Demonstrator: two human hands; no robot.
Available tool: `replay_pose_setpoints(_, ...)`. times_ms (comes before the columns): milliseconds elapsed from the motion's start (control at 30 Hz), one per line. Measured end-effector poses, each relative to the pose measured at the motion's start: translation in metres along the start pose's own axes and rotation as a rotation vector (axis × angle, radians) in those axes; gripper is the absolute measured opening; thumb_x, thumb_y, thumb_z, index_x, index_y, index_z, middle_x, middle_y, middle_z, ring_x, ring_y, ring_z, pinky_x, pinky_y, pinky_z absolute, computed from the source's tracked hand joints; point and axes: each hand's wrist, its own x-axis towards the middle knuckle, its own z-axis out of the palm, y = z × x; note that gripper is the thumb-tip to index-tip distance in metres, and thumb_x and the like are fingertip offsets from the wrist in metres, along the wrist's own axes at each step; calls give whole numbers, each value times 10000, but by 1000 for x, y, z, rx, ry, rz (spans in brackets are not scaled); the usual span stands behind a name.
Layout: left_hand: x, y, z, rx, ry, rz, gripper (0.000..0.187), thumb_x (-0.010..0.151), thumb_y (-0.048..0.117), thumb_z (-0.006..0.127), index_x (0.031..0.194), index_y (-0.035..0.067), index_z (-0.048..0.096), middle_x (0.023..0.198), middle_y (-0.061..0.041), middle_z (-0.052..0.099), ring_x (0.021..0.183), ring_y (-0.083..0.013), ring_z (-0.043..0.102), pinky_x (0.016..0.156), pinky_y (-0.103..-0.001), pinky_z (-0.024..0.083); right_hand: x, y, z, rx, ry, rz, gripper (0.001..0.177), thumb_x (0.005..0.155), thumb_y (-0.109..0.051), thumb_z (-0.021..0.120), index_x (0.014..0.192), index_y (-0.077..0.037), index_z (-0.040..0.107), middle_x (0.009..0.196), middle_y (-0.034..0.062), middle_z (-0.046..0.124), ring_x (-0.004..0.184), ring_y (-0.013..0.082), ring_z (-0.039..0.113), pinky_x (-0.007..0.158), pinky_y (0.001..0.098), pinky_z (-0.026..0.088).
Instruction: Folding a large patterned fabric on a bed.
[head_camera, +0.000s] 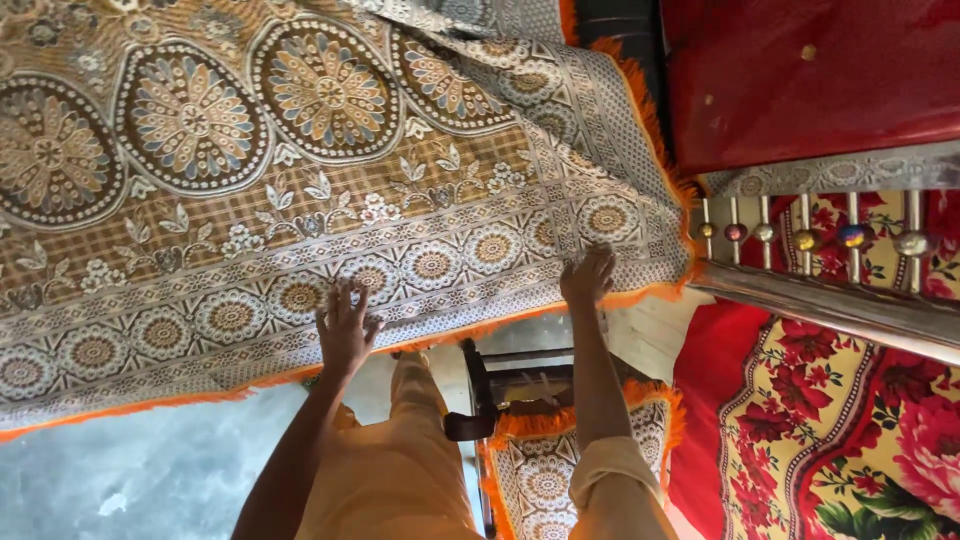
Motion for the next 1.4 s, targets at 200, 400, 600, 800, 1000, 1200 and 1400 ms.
replay_pose_setpoints(200,-25,-49,-10,39,-1,-130,853,869,607,675,1597,299,355,1712,-115,232,1550,-393,265,1091,-780,295,-77,-69,-12,65,105,-134,829,947,-407,619,1637,-108,269,1685,235,184,1554,437,130,1193,637,215)
replay_pose_setpoints(400,-48,-103,-10,6,-17,-281,843,862,555,670,1609,333,347,1725,-103,198,1581,-385,226,1069,-784,322,-145,-122,-5,142,177,-321,795,940,-340,612,1620,-85,289,1687,243,222,1566,442,167,1214,636,195)
replay_pose_setpoints(600,-64,-136,-12,-11,-43,-322,814,897,589,642,1603,332,330,1733,-78,189,1568,-342,220,1068,-759,358,-197,-161,10,77,197,-458,728,976,-319,558,1640,-164,301,1667,270,220,1561,456,161,1204,631,206)
replay_pose_setpoints(800,-61,-142,-37,36,-124,-229,854,864,561,685,1595,278,344,1711,-107,187,1561,-365,234,1035,-724,410,-225,-190,8,79,145,-462,739,965,-368,559,1624,-177,283,1677,253,198,1558,451,133,1197,647,187)
replay_pose_setpoints(1000,-73,-161,-19,82,-144,-123,600,789,395,769,1307,176,559,1683,-142,232,1531,-384,302,1041,-658,450,-226,-192,5,123,100,-408,765,945,-387,600,1628,-217,299,1687,222,183,1565,426,137,1205,639,190)
replay_pose_setpoints(1200,-74,-163,-27,-14,2,-90,85,868,147,713,921,132,649,1661,-98,370,1516,-340,385,1038,-615,474,-222,-185,3,119,43,-404,765,921,-387,643,1608,-260,330,1687,198,192,1559,415,154,1202,645,201)
replay_pose_setpoints(1400,-74,-158,-58,-95,73,21,159,789,53,689,938,60,635,1573,-124,426,1489,-339,397,1178,-558,353,-215,-179,-3,129,-9,-351,772,945,-442,623,1612,-234,294,1699,170,188,1576,374,158,1229,630,202)
